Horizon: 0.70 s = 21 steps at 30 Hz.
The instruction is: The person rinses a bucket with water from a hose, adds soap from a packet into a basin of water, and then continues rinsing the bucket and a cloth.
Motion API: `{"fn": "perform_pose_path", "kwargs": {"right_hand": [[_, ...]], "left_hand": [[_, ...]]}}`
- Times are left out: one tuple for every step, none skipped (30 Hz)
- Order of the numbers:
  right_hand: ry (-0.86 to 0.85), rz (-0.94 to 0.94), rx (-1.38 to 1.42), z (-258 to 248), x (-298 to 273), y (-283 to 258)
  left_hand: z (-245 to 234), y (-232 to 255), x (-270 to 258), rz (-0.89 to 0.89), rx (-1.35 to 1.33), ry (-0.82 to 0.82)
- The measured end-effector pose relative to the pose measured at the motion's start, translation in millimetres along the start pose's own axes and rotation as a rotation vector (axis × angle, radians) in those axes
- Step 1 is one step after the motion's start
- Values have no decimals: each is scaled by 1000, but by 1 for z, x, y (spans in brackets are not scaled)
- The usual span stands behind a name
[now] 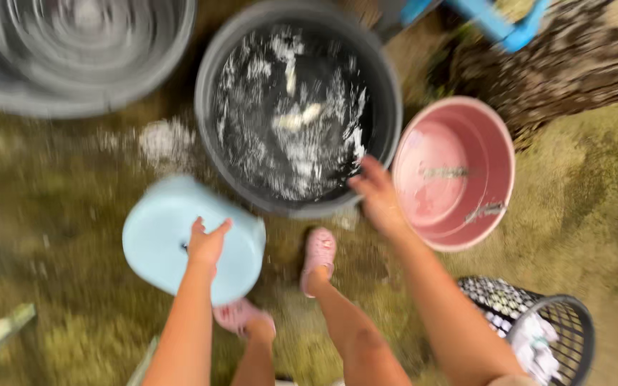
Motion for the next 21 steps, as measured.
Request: {"fn": "perform_pose_path", "kwargs": {"right_hand": [[27,-19,18,-30,21,-12],[147,-20,16,-76,36,-20],[267,-19,15,-126,57,-28],[385,-23,16,-176,85,-38],[410,-595,105,-210,102,-92],[542,-617,-50,-250,127,-101],[602,-686,-235,-280,158,-116],[654,-746,-423,-312,186,-129],[652,-751,-420,-336,219,-130],[638,-754,-394,-355,256,-132],[625,-757,-367,-373,290,-131],[615,-772,-361,-389,317,-130],[639,-841,-569,-393,335,-133],[655,-903,-777,-390,351,-133],[640,-915,-766,-395,367,-131],[620,-865,-716,-399,378,-123],[597,-814,-667,-398,389,-118],[577,-823,-659,-395,398,-118],[588,-865,-692,-391,402,-120],[612,-906,-723,-388,406,-123],[603,-913,-713,-384,412,-122]], "left_hand": [[15,33,-13,12,23,-25],[30,59,-27,18,25,-29],[50,97,-34,104,22,-59],[69,136,-42,194,16,-82],[85,162,-51,204,15,-81],[104,192,-61,286,59,-81],[125,221,-70,369,103,-80],[147,238,-76,370,100,-75],[171,255,-81,383,78,-106],[193,272,-86,400,51,-130],[210,285,-91,404,42,-118],[228,294,-95,395,66,-121],[246,303,-97,385,90,-125],[257,308,-101,379,82,-107],[272,304,-101,302,98,-136],[278,297,-101,221,119,-162],[276,296,-99,211,116,-142],[276,289,-96,167,100,-146],[277,280,-93,124,82,-150],[273,275,-88,121,79,-136],[266,274,-84,179,75,-117]]}}
Point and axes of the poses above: each hand's wrist, its own x-axis towards the middle knuckle, its own z-axis out of the palm, y = z × x, the point moved 9 cm from there along x, towards the middle knuckle, and after that the axes turned 4 degrees about -x, right-handed, at the moved point
